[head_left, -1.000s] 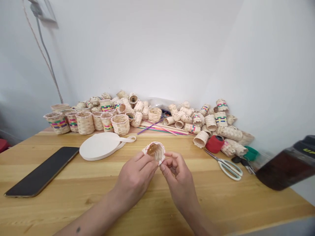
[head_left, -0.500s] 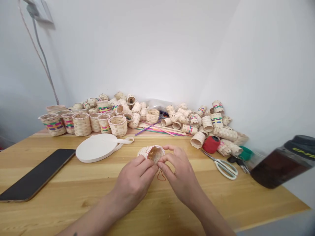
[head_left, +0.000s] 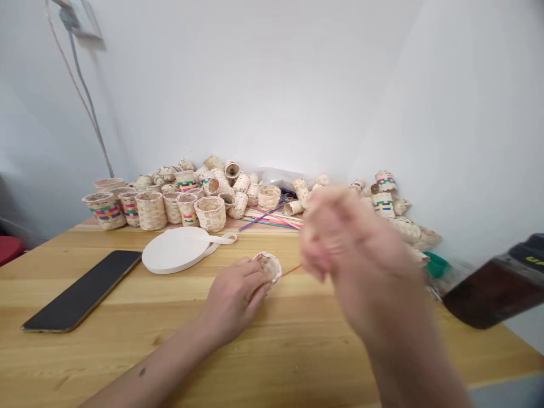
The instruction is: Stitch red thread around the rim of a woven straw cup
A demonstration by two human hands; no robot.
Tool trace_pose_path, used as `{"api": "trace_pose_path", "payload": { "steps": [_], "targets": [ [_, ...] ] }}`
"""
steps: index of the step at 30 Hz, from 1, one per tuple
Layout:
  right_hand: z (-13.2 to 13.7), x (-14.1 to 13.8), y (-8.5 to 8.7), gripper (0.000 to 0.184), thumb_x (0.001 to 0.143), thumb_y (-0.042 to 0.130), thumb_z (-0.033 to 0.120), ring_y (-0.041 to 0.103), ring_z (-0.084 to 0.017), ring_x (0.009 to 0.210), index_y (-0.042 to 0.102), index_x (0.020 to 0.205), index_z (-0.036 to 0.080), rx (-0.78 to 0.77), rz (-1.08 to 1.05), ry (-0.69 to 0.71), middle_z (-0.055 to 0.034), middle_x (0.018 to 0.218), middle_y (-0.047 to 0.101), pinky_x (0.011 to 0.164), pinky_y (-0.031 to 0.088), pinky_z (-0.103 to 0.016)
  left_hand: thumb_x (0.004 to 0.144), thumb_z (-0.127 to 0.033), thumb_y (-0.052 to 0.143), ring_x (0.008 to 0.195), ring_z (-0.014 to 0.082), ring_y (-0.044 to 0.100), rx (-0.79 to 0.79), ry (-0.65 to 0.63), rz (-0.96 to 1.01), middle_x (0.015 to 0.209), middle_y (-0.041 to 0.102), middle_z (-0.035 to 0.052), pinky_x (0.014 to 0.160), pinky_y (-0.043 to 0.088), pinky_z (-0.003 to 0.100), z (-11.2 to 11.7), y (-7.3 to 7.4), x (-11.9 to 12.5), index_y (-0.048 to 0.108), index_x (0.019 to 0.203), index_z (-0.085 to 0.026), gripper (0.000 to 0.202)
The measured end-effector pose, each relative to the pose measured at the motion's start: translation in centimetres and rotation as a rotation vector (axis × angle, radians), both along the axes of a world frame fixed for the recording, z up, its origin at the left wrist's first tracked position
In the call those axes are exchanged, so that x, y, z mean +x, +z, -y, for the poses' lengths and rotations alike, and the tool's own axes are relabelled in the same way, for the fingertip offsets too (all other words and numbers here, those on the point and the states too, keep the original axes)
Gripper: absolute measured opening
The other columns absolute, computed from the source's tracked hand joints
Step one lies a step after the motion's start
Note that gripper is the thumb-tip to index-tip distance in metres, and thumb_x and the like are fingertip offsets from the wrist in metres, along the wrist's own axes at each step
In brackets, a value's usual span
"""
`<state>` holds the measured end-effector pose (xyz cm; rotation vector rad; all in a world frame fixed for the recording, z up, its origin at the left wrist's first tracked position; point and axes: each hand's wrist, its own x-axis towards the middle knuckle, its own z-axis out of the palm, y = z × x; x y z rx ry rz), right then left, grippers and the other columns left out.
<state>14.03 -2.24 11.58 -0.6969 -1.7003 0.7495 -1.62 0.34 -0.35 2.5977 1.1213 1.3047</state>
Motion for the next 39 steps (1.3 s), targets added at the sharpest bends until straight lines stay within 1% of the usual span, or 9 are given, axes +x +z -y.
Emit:
{"api": "trace_pose_path", "payload": {
  "steps": [3,5,9,13,20,22,28,33,39],
  "targets": [
    [0.5,0.5,1.9,0.016,0.096,0.042,0.034,0.042,-0.007,0.046,0.049,0.084,0.028,0.106,-0.183,-0.075,0.0069,0.056,0.036,0.044,0.033,-0.020,0.088,-0.016,0.051,0.080,0.0194,0.059,-0.054,-0.002,0.078,0.084,0.068,0.0066,0.071,0.044,0.032,-0.1,0.3,-0.4,0.067,0.085,-0.017,0.016],
    [-0.3,1.0,1.8,0.016,0.096,0.043,0.034,0.038,-0.007,0.044,0.049,0.083,0.028,0.095,-0.198,-0.043,0.0073,0.055,0.034,0.044,0.032,-0.020,0.087,-0.017,0.053,0.078,0.0188,0.060,-0.131,-0.026,0.133,0.082,0.068,0.0056,0.071,0.044,0.031,-0.3,0.4,-0.7,0.068,0.082,-0.018,0.016],
    [-2.6,2.4,-0.8,0.014,0.095,0.045,0.037,0.038,-0.010,0.049,0.047,0.085,0.027,-0.056,-0.117,0.030,0.0066,0.058,0.038,0.045,0.035,-0.021,0.087,-0.020,0.054,0.068,0.0154,0.058,-0.347,-0.108,0.216,0.070,0.065,0.0024,0.062,0.042,0.025,-0.7,0.4,-0.8,0.070,0.077,-0.017,0.018],
    [-3.6,4.1,-4.2,0.013,0.091,0.048,0.035,0.041,-0.011,0.053,0.050,0.097,0.023,-0.150,0.107,0.008,0.0063,0.060,0.040,0.048,0.036,-0.022,0.087,-0.024,0.054,0.066,0.0146,0.055,-0.463,-0.117,0.260,0.074,0.065,0.0030,0.058,0.039,0.023,-0.8,0.2,-0.5,0.070,0.086,-0.017,0.018],
    [-5.6,5.4,-8.9,0.012,0.085,0.059,0.030,0.035,-0.010,0.049,0.065,0.090,0.020,-0.135,0.471,0.049,0.0073,0.054,0.037,0.046,0.026,-0.021,0.084,-0.028,0.056,0.067,0.0144,0.054,-0.548,-0.107,0.341,0.082,0.066,0.0033,0.060,0.042,0.024,-1.0,-0.3,-0.5,0.062,0.090,-0.017,0.014],
    [-6.1,5.4,-9.5,0.012,0.085,0.060,0.030,0.035,-0.010,0.049,0.066,0.091,0.021,-0.114,0.519,0.084,0.0078,0.053,0.038,0.047,0.025,-0.021,0.084,-0.026,0.056,0.069,0.0148,0.055,-0.531,-0.115,0.328,0.083,0.066,0.0033,0.061,0.042,0.024,-0.9,-0.3,-0.5,0.063,0.091,-0.018,0.013],
    [-7.3,5.3,-9.9,0.016,0.089,0.055,0.029,0.048,-0.012,0.058,0.067,0.085,0.022,-0.045,0.603,0.224,0.0033,0.066,0.059,0.053,0.035,-0.021,0.084,-0.022,0.060,0.070,0.0152,0.056,-0.422,-0.162,0.272,0.078,0.067,0.0028,0.064,0.042,0.026,-1.0,-0.2,-0.3,0.068,0.089,-0.020,0.010],
    [-7.8,5.4,-10.7,0.022,0.094,0.048,0.030,0.055,-0.013,0.064,0.068,0.086,0.023,0.020,0.580,0.337,0.0021,0.071,0.063,0.060,0.041,-0.021,0.086,-0.023,0.059,0.075,0.0151,0.058,-0.482,-0.185,0.238,0.079,0.066,0.0021,0.068,0.043,0.025,-1.0,0.4,-0.4,0.068,0.082,-0.019,0.011],
    [-7.3,5.2,-12.2,0.023,0.093,0.048,0.030,0.056,-0.013,0.062,0.068,0.084,0.023,0.079,0.506,0.255,0.0012,0.067,0.063,0.060,0.043,-0.022,0.087,-0.028,0.057,0.073,0.0161,0.057,-0.549,-0.231,0.233,0.079,0.066,0.0041,0.066,0.044,0.026,-1.2,0.6,-0.7,0.069,0.083,-0.019,0.016]
  ]
}}
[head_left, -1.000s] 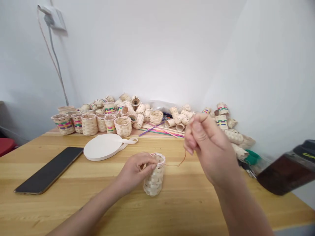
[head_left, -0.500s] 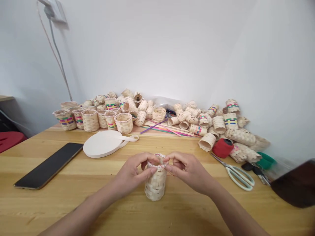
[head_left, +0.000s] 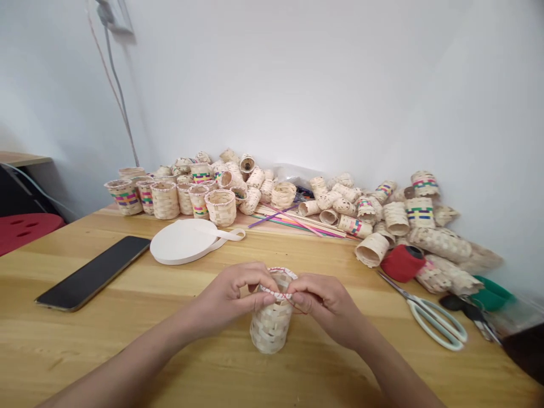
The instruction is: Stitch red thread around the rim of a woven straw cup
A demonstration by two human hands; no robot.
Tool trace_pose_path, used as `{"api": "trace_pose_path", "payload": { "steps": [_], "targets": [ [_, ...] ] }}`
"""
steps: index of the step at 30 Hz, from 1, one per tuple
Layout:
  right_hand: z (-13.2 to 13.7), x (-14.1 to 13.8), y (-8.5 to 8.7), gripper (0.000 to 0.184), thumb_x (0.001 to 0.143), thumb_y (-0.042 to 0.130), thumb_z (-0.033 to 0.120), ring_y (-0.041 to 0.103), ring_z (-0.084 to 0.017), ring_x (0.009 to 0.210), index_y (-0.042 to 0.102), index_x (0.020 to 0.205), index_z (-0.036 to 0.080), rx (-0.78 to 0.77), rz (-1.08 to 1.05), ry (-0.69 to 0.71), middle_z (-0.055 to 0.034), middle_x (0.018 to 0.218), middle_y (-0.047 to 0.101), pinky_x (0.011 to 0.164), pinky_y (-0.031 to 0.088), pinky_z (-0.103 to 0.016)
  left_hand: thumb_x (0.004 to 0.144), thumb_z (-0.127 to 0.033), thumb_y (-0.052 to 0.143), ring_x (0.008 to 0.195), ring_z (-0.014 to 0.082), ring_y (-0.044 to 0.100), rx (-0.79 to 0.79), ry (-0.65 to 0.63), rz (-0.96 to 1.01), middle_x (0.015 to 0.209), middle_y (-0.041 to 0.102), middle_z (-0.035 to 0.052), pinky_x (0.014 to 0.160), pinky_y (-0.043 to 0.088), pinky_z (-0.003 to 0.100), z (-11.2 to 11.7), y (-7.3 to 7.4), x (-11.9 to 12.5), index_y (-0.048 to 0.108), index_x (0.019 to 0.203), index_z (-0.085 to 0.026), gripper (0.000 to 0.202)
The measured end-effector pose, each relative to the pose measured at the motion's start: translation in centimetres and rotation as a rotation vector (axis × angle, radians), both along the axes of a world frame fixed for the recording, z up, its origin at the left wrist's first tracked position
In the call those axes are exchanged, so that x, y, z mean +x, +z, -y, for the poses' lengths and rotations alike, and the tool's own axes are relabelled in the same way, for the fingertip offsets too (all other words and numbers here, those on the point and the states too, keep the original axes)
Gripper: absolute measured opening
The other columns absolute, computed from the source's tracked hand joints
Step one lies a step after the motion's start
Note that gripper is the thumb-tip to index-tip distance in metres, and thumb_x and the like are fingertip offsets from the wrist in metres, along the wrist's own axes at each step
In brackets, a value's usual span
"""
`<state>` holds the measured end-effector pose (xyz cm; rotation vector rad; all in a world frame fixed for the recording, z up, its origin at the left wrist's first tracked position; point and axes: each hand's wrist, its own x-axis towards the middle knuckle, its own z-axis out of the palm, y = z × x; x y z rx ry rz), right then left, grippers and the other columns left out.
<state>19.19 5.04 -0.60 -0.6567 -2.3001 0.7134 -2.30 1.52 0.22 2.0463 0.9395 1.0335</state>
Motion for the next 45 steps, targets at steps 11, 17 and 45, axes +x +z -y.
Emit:
{"api": "trace_pose_path", "payload": {
  "steps": [11,17,45],
  "targets": [
    [0.6,0.1,-0.7,0.024,0.094,0.047,0.031,0.056,-0.015,0.062,0.066,0.081,0.023,0.036,-0.051,-0.040,0.0004,0.068,0.061,0.061,0.042,-0.024,0.080,-0.043,0.064,0.107,0.0244,0.056,-0.140,0.007,0.243,0.123,0.056,0.0131,0.089,0.047,0.040,-0.8,-2.4,-0.3,0.056,0.117,-0.020,0.044],
    [0.6,0.0,-0.8,0.022,0.093,0.047,0.029,0.054,-0.014,0.060,0.065,0.081,0.023,0.000,-0.085,-0.065,0.0003,0.070,0.063,0.059,0.041,-0.024,0.077,-0.050,0.066,0.119,0.0280,0.050,-0.531,-0.207,0.464,0.125,0.058,0.0130,0.099,0.040,0.044,-1.0,-4.4,1.1,0.048,0.130,-0.020,0.064],
    [0.1,0.3,-1.2,0.016,0.091,0.054,0.017,0.056,-0.016,0.072,0.070,0.092,0.019,0.471,-0.195,-0.216,-0.0041,0.076,0.060,0.063,0.043,-0.026,0.066,-0.031,0.079,0.118,0.0254,0.048,-0.022,0.277,0.394,0.125,0.053,0.0078,0.099,0.039,0.035,-1.3,-4.3,0.9,0.047,0.122,-0.023,0.064]
  ]
}}
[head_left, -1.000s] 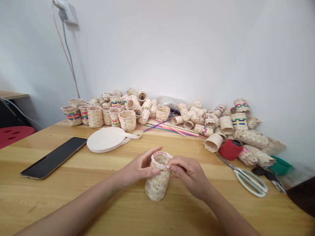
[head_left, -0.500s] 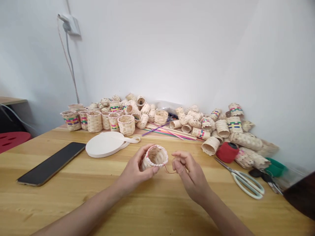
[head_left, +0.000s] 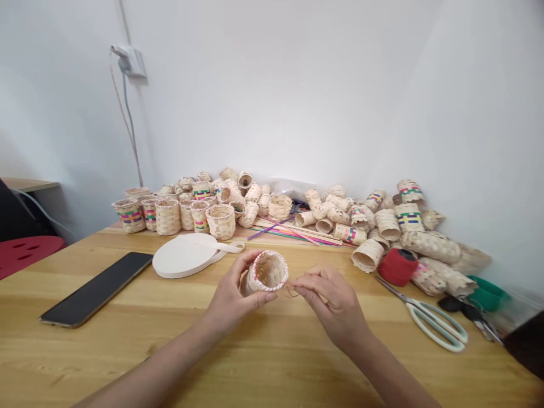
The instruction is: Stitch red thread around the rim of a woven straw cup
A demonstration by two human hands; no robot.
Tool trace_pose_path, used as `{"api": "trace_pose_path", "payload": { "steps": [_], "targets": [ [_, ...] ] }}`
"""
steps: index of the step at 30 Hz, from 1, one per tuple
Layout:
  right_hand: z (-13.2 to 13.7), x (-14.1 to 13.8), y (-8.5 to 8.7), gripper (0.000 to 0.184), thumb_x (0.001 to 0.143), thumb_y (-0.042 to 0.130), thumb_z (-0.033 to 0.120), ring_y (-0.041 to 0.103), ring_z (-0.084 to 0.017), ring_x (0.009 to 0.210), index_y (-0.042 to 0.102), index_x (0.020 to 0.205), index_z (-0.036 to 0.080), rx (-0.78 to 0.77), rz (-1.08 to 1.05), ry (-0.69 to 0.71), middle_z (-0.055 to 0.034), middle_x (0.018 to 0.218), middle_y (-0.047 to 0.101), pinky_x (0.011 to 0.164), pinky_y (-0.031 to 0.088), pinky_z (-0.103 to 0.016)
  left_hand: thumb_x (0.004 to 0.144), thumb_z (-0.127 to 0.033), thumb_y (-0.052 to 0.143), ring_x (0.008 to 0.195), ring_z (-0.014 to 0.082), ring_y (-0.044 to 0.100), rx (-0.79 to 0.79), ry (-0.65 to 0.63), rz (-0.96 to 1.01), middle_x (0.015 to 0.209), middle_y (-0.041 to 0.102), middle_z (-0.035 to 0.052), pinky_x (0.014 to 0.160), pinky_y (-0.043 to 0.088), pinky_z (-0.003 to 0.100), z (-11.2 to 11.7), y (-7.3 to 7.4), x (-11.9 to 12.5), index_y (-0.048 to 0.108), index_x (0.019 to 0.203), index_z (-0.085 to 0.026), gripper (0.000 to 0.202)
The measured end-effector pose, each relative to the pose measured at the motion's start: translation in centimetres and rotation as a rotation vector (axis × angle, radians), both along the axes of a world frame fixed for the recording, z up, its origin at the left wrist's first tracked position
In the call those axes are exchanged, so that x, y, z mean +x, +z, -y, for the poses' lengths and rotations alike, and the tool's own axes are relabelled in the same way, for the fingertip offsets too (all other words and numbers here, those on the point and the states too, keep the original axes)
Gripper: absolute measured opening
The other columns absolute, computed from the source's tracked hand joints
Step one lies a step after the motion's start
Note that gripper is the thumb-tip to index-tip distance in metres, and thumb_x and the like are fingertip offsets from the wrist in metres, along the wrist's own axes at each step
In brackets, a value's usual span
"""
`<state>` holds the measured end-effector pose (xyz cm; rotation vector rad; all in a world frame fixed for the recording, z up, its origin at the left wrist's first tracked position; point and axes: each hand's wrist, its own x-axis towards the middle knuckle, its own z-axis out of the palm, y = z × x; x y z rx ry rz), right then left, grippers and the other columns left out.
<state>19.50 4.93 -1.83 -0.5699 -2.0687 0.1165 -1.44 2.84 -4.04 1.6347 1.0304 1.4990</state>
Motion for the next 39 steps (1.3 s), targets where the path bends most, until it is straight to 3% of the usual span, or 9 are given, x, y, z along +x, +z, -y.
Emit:
{"api": "trace_pose_path", "payload": {
  "steps": [9,16,19,23,26,39],
  "targets": [
    [-0.1,-0.1,-0.2,0.015,0.091,0.055,0.018,0.055,-0.016,0.070,0.070,0.092,0.019,-0.013,0.035,-0.010,-0.0035,0.073,0.061,0.062,0.042,-0.026,0.073,-0.038,0.074,0.119,0.0244,0.049,-0.061,-0.051,0.045,0.126,0.054,0.0070,0.095,0.042,0.031,0.1,0.1,-0.1,0.045,0.124,-0.024,0.061],
    [0.1,0.0,0.0,0.016,0.091,0.055,0.018,0.054,-0.016,0.071,0.070,0.093,0.019,-0.019,0.057,-0.015,-0.0033,0.073,0.060,0.063,0.041,-0.027,0.072,-0.038,0.074,0.119,0.0268,0.050,-0.041,0.004,-0.031,0.129,0.054,0.0096,0.096,0.043,0.036,0.1,0.1,0.0,0.045,0.125,-0.023,0.062],
    [0.1,0.2,0.0,0.016,0.091,0.054,0.019,0.054,-0.016,0.071,0.070,0.094,0.021,-0.012,0.069,-0.024,-0.0030,0.073,0.060,0.062,0.041,-0.027,0.073,-0.034,0.073,0.118,0.0273,0.050,0.084,0.096,-0.188,0.128,0.054,0.0095,0.097,0.043,0.040,0.2,0.4,-0.3,0.046,0.125,-0.024,0.060],
    [-0.1,0.2,-0.1,0.016,0.091,0.054,0.020,0.053,-0.016,0.071,0.070,0.090,0.020,0.020,0.086,-0.045,-0.0036,0.073,0.060,0.062,0.041,-0.027,0.077,-0.026,0.071,0.120,0.0262,0.048,0.427,0.285,-0.480,0.126,0.054,0.0086,0.103,0.037,0.045,0.3,1.2,-0.7,0.048,0.124,-0.025,0.053],
    [-0.2,0.1,-0.1,0.017,0.091,0.054,0.020,0.053,-0.016,0.070,0.070,0.088,0.019,0.042,0.105,-0.059,-0.0037,0.072,0.059,0.061,0.041,-0.027,0.079,-0.019,0.067,0.120,0.0264,0.047,0.592,0.338,-0.612,0.126,0.053,0.0098,0.102,0.036,0.046,0.3,1.5,-0.9,0.048,0.125,-0.025,0.050],
    [-0.3,0.3,-0.3,0.020,0.093,0.050,0.021,0.051,-0.016,0.069,0.070,0.091,0.020,0.031,0.226,-0.085,-0.0030,0.072,0.056,0.060,0.037,-0.027,0.081,-0.013,0.061,0.124,0.0272,0.044,0.716,0.324,-0.751,0.128,0.053,0.0098,0.106,0.030,0.049,0.4,1.9,-1.1,0.045,0.130,-0.029,0.054]
  ]
}}
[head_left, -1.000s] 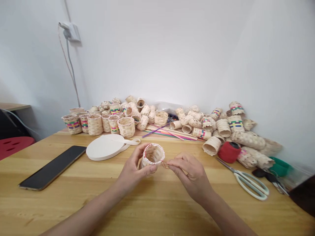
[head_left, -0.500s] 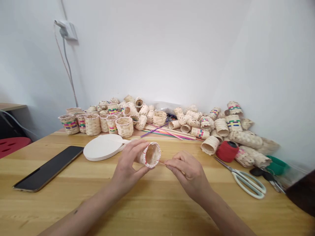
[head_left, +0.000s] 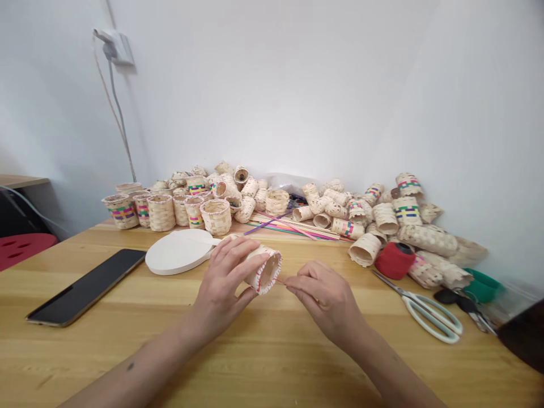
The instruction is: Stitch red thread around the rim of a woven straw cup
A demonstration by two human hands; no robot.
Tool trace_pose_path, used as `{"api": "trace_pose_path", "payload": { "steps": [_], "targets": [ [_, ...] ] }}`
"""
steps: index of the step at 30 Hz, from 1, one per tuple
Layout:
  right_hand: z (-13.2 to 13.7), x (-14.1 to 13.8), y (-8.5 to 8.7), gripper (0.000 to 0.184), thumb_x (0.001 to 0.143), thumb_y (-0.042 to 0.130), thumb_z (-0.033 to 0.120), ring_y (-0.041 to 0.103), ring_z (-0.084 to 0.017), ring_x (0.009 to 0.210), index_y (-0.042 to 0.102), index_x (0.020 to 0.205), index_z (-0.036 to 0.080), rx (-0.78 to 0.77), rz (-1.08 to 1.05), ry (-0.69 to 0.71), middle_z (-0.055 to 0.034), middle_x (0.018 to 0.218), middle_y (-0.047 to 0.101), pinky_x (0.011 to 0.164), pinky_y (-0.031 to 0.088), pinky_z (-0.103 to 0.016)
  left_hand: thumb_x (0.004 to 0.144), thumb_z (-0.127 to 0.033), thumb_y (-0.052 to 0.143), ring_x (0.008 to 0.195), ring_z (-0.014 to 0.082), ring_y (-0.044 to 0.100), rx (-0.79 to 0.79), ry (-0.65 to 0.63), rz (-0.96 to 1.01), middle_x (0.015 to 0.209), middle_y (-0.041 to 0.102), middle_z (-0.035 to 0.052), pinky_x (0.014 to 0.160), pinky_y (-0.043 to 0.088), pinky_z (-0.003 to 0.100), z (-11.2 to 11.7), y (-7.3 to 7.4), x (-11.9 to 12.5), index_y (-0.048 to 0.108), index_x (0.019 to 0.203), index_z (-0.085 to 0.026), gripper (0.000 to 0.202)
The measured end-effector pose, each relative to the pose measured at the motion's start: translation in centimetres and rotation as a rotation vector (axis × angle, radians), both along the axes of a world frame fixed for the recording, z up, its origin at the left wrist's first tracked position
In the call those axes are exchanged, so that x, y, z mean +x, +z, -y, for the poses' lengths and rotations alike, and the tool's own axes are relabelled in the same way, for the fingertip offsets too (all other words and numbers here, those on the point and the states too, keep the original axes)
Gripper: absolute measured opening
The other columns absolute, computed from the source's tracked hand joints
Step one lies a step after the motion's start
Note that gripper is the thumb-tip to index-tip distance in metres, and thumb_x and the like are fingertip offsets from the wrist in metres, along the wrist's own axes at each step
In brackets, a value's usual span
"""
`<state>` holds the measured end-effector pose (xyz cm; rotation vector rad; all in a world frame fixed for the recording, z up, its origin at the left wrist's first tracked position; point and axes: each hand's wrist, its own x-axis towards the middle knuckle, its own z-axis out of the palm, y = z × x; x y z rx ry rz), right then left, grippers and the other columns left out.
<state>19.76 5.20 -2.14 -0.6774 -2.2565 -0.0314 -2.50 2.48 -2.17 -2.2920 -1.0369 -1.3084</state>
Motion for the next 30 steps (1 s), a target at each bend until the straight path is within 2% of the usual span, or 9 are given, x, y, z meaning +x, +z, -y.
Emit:
{"api": "trace_pose_path", "payload": {
  "steps": [8,18,25,30],
  "targets": [
    [0.00,0.08,0.07,0.019,0.093,0.050,0.019,0.050,-0.016,0.070,0.069,0.091,0.018,-0.012,0.025,0.017,-0.0036,0.073,0.056,0.060,0.037,-0.027,0.083,-0.013,0.060,0.123,0.0263,0.046,0.016,0.011,-0.063,0.126,0.056,0.0117,0.107,0.026,0.049,0.13,-0.20,-0.08,0.048,0.125,-0.024,0.046],
    [-0.11,0.34,0.09,0.020,0.093,0.050,0.019,0.050,-0.015,0.069,0.070,0.092,0.020,0.002,0.044,0.017,-0.0034,0.072,0.056,0.060,0.038,-0.026,0.084,-0.015,0.060,0.124,0.0259,0.046,0.005,0.008,-0.052,0.127,0.057,0.0100,0.108,0.027,0.048,0.01,-0.17,-0.04,0.047,0.128,-0.028,0.048],
    [-0.17,0.15,0.26,0.025,0.093,0.047,0.014,0.050,-0.015,0.066,0.071,0.086,0.021,0.053,0.067,0.012,-0.0030,0.070,0.056,0.057,0.035,-0.025,0.083,-0.013,0.059,0.125,0.0256,0.046,-0.012,-0.016,-0.062,0.127,0.057,0.0088,0.108,0.026,0.047,0.13,-0.31,0.07,0.050,0.128,-0.029,0.048],
    [-0.24,0.11,0.09,0.022,0.092,0.050,0.016,0.052,-0.015,0.069,0.071,0.088,0.022,-0.045,0.012,0.051,-0.0027,0.072,0.057,0.059,0.038,-0.025,0.082,-0.010,0.058,0.128,0.0254,0.042,-0.025,-0.043,-0.074,0.130,0.055,0.0109,0.110,0.025,0.048,0.17,-0.33,0.13,0.047,0.129,-0.026,0.050]
  ]
}}
